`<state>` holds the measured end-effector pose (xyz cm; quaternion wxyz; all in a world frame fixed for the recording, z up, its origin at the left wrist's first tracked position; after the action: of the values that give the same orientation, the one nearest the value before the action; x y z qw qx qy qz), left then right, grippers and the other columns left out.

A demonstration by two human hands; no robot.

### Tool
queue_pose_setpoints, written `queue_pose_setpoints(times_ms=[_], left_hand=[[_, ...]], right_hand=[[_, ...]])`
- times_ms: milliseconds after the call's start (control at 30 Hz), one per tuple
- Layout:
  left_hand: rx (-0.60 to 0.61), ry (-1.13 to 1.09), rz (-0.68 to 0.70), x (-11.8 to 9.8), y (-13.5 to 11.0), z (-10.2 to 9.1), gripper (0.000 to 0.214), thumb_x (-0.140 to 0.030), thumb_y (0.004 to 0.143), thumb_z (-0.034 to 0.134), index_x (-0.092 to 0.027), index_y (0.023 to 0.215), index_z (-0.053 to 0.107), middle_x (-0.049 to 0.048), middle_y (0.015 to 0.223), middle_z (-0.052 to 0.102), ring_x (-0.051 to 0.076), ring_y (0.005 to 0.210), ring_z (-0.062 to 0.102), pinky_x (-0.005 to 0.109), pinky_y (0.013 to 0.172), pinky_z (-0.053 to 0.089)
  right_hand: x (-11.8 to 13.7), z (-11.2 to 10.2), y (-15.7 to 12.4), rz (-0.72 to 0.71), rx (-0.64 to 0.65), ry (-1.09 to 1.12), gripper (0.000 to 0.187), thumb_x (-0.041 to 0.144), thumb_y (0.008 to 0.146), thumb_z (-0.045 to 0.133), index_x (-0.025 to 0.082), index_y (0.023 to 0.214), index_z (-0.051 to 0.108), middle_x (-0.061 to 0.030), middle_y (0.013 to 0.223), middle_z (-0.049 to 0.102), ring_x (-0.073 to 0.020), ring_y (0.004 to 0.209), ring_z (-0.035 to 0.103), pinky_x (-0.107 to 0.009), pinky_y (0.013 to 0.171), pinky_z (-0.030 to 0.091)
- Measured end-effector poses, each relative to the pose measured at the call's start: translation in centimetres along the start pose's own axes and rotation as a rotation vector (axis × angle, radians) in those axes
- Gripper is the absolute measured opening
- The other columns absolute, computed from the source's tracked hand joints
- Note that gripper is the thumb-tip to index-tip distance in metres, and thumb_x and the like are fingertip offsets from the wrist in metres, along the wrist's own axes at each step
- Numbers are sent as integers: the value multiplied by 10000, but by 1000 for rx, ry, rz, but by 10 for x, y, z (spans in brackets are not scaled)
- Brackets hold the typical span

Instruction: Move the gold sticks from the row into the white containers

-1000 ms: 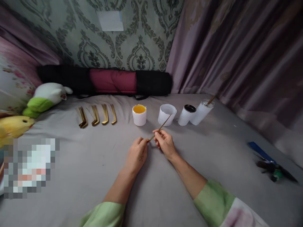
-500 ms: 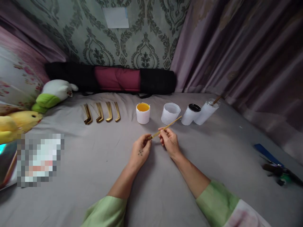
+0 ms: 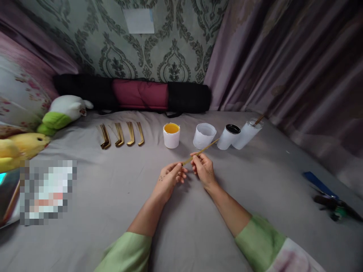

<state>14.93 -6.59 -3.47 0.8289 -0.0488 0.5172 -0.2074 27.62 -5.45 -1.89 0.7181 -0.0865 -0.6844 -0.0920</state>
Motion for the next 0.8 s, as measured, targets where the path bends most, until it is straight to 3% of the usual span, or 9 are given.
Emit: queue_pose_setpoints(times_ms=[333,800], left_hand=[[66,-184,-124,6,1,2,254,-271,742,556,-87,917,558,72,718,607,94,554,533,190,470,371],[27,-140,-194,8,-3,2,230,-171,714,568,-82,926,558,32,672,572,64,525,506,167,469,389]], right_hand=[[0,-1,-1,-15,-1,-1,246,377,744,486,164,846,554,39,580,464,-50,407,380,-161,344,292],[2,-9,0,10,-37,-33,258,406,744,483,167,807,556,41,570,451,-43,396,368,-155,341,283]])
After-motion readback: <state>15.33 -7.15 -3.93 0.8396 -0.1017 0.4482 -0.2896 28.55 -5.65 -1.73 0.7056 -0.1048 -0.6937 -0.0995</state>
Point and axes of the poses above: each hand's wrist, its own y-axis towards the middle knuckle, its own z-axis out of the palm, x = y × z, the point moved 7 cm from there along y, towards the middle knuckle
